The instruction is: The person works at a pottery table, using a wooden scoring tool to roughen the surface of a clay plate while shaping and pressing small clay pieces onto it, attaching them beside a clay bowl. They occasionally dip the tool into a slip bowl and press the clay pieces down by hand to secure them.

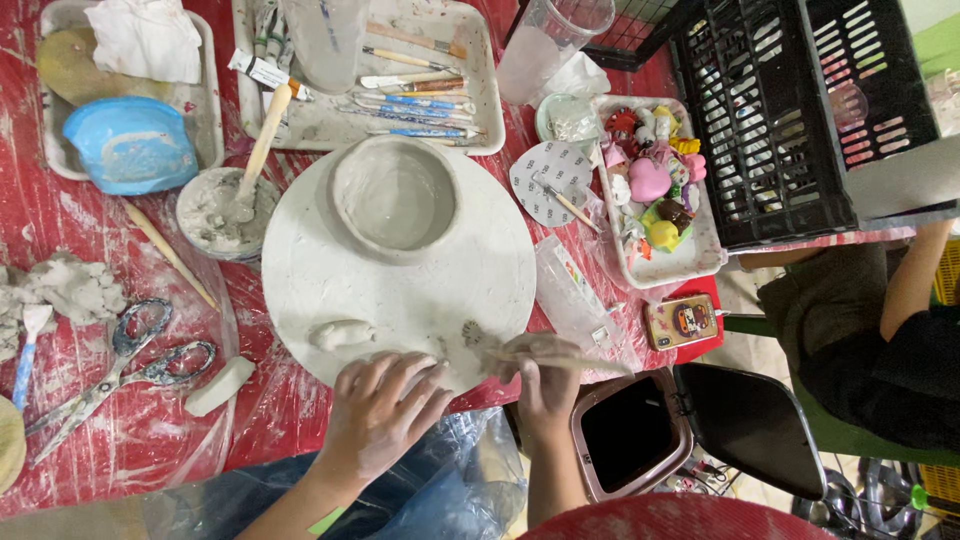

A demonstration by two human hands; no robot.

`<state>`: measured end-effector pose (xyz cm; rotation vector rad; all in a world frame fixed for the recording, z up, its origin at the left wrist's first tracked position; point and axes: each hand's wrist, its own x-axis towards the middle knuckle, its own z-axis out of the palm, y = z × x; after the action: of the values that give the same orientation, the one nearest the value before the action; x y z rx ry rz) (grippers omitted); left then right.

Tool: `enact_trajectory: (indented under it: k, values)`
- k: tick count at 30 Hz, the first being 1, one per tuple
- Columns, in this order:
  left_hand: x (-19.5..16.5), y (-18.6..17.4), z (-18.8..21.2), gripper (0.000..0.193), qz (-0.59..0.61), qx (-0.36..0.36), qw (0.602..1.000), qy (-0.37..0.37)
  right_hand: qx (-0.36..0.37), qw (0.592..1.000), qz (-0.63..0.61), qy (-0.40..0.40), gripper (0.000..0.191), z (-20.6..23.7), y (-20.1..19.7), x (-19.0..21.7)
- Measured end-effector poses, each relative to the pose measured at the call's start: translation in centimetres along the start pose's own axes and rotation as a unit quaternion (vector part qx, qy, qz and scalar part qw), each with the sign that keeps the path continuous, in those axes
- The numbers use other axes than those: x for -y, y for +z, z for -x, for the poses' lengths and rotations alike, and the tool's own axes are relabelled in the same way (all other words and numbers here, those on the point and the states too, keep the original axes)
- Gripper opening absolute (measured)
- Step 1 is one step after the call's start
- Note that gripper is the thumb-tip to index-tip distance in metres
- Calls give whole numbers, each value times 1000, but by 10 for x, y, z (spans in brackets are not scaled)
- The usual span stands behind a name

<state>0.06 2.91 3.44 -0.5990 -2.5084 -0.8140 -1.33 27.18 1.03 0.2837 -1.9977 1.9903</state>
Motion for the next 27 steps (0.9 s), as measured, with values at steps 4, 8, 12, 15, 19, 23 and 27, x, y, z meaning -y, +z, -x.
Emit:
enact_trajectory:
  k: [4,8,12,15,19,23,27]
  values:
    - [14,-7,5,33,-18,-30,999,7,86,996,-9,32,21,-18,-8,10]
    - [18,-13,9,23,-9,-70,997,-34,93,993,59,-52,19,-10,11,3]
    - [9,-17,3,27,0,-57,995,-79,-14,997,-20,-68,17,2,35,-14]
    - [4,-19,-5,31,7,-35,998,-54,-45,996,-31,-69,16,5,38,-19]
    - [4,-20,-13,28,16,-21,999,-35,-60,995,-34,-65,16,4,39,-19]
    - [3,-19,-14,23,15,-23,999,-28,-66,996,-44,-37,19,6,41,-16]
    - [2,-19,-16,22,22,-16,998,-51,-40,997,-57,-26,19,6,38,-15]
